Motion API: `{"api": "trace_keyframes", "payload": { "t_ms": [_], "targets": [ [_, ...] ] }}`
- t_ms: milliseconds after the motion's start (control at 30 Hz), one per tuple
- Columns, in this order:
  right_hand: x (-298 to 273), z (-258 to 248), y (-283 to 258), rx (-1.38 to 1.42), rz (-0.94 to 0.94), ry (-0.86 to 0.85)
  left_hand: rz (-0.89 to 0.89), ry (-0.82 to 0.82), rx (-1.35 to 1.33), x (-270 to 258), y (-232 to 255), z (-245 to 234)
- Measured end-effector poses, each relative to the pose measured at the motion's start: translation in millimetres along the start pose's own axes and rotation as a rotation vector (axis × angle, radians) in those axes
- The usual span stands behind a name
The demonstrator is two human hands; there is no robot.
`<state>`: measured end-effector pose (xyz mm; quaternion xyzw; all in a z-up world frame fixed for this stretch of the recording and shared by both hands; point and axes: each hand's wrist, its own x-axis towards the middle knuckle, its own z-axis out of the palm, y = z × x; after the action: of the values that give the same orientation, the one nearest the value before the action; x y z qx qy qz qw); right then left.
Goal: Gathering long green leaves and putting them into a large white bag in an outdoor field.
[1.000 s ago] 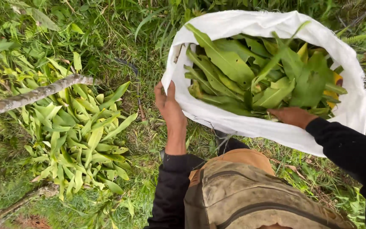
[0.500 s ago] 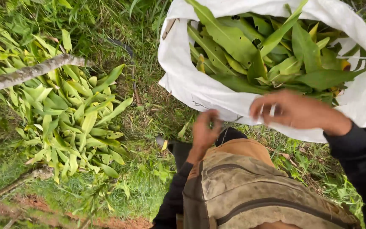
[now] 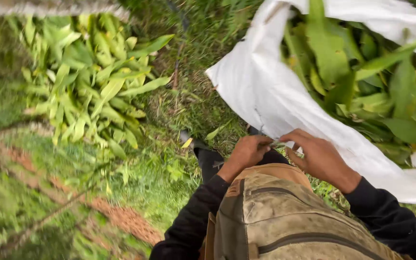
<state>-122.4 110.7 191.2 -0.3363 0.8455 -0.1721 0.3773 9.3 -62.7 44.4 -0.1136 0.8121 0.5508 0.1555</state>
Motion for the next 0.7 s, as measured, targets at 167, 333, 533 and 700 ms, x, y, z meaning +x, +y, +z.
{"api": "trace_keyframes", "payload": {
  "t_ms": [167, 333, 533, 700],
  "targets": [
    [34.5, -31.9, -58.1, 0.186, -0.201, 0.145, 0.004, 0.309, -0.027, -30.3, 53.7, -86.2],
    [77.2, -38.0, -121.7, 0.268, -0.451, 0.159, 0.041, 0.660, 0.261, -88.1, 42.7, -150.8],
    [120.4, 8.7, -170.5, -0.092, -0.545, -0.163, -0.433, 0.900, 0.321, -220.5, -103.5, -160.5],
    [167.1, 91.6, -149.6, -0.124, -0.491, -0.346, -0.927, 1.066, 0.508, -312.1, -202.4, -114.9]
  ]
}}
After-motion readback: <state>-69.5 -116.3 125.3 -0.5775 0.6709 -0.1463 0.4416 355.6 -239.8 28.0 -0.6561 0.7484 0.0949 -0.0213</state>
